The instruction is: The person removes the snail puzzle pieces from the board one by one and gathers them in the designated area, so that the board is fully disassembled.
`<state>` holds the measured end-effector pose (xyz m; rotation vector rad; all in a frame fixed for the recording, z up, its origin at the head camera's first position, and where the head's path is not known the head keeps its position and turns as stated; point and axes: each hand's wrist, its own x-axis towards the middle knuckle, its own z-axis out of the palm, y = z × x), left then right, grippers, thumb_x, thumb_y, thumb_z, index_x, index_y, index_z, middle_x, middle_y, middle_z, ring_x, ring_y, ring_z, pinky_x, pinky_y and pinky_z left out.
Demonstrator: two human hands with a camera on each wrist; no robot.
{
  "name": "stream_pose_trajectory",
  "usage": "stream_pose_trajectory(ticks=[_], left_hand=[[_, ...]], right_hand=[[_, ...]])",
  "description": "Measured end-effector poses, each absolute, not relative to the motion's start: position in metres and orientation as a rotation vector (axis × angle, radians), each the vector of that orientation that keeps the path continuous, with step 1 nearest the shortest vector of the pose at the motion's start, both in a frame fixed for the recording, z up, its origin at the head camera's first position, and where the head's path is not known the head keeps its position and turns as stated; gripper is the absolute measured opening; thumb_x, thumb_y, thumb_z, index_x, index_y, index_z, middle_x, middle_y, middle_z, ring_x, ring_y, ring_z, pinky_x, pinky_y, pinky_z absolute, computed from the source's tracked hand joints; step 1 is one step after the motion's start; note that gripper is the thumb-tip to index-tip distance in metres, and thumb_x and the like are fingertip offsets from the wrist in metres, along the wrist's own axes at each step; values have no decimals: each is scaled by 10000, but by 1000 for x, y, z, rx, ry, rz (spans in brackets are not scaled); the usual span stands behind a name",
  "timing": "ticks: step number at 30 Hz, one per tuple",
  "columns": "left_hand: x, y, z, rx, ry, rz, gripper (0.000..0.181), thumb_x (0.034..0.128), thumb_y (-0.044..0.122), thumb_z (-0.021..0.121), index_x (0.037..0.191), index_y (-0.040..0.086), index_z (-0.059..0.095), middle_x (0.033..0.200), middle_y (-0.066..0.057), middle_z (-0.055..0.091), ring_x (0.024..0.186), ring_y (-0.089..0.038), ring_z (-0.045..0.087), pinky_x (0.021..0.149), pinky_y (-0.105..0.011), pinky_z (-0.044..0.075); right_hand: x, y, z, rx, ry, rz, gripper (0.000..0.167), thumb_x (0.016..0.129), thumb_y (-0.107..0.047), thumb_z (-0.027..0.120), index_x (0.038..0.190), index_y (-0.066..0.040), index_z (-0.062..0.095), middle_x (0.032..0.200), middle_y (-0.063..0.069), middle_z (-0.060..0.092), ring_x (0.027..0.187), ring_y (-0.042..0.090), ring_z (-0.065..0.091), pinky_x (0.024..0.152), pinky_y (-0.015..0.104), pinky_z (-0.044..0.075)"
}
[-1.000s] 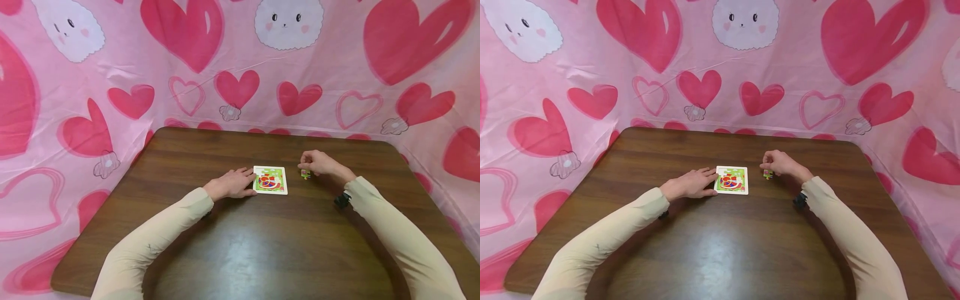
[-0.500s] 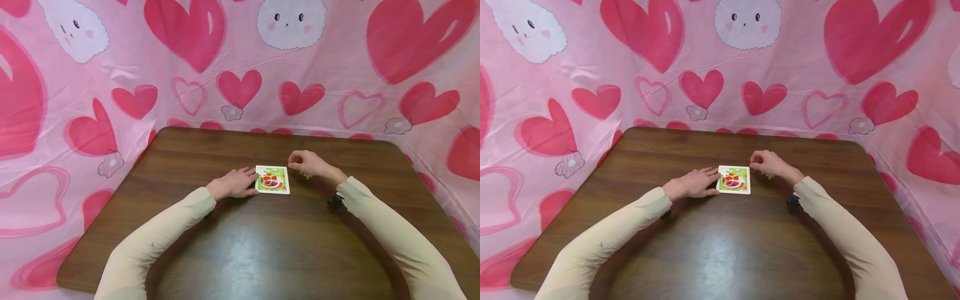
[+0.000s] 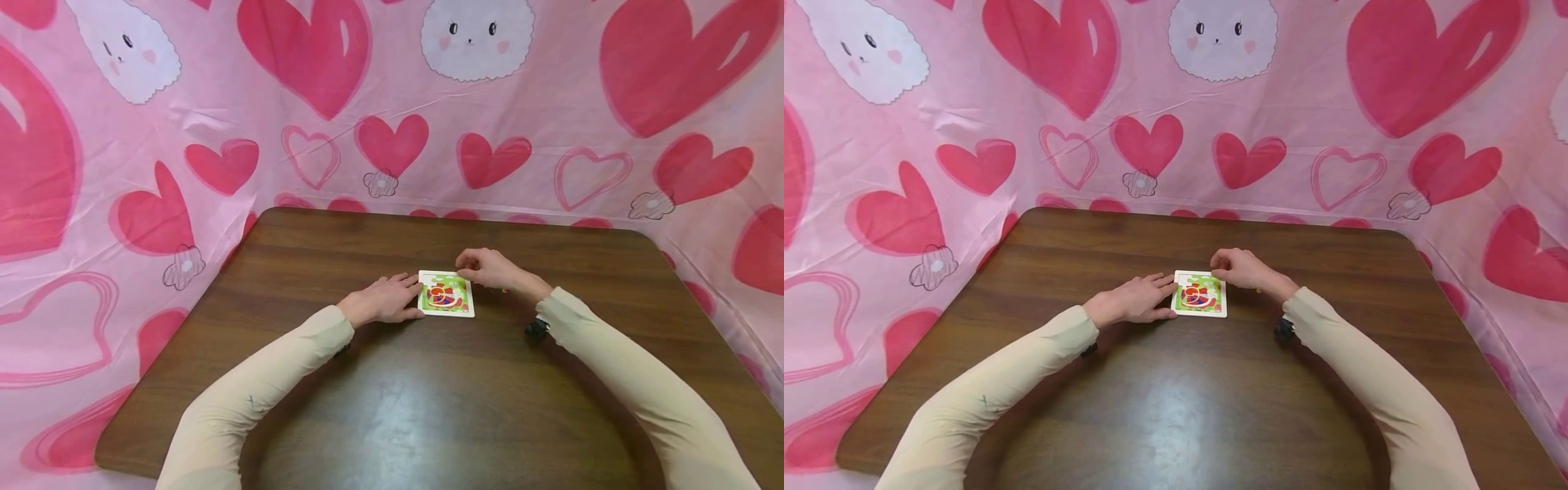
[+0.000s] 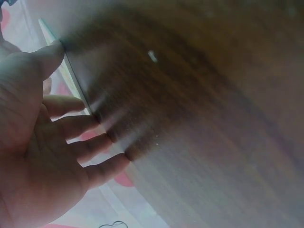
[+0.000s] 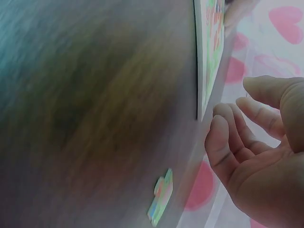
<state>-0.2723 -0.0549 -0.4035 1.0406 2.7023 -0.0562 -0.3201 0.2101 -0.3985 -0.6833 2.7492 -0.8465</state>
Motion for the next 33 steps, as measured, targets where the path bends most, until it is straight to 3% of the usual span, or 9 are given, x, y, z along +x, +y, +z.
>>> stream_pose_trajectory(ticks=[5, 13, 25, 33], left_hand=[[-273, -54, -404, 1034, 2700, -45, 728, 963, 566, 501, 1527, 134, 346, 1615, -98, 290, 1478, -340, 295, 1150, -554, 307], [-274, -53, -405, 1033, 2696, -46, 727, 965, 564, 498, 1530, 135, 339, 1618, -93, 284, 1482, -337, 288, 1151, -555, 306], [-272, -55, -403, 1020, 2679, -30, 730, 969, 558, 495, 1538, 136, 323, 1624, -90, 270, 1491, -338, 268, 1160, -559, 288], [-274, -55, -404, 1038, 2691, -49, 723, 969, 556, 497, 1529, 126, 339, 1619, -95, 281, 1483, -342, 284, 1154, -551, 302]], right_hand=[[-320, 202, -402, -763, 2777, -782, 205, 898, -212, 704, 1058, -86, 683, 776, 16, 632, 693, 146, 543, 637, 278, 436], [-318, 192, -404, -779, 2740, -660, 302, 898, -229, 697, 1163, -85, 687, 951, 70, 664, 848, 203, 550, 753, 328, 454], [-319, 185, -410, -774, 2728, -610, 345, 891, -225, 711, 1202, -78, 695, 913, 62, 676, 803, 187, 544, 681, 281, 412], [-317, 181, -407, -812, 2746, -567, 330, 877, -202, 725, 1176, -68, 688, 937, 92, 677, 816, 200, 567, 702, 300, 438]])
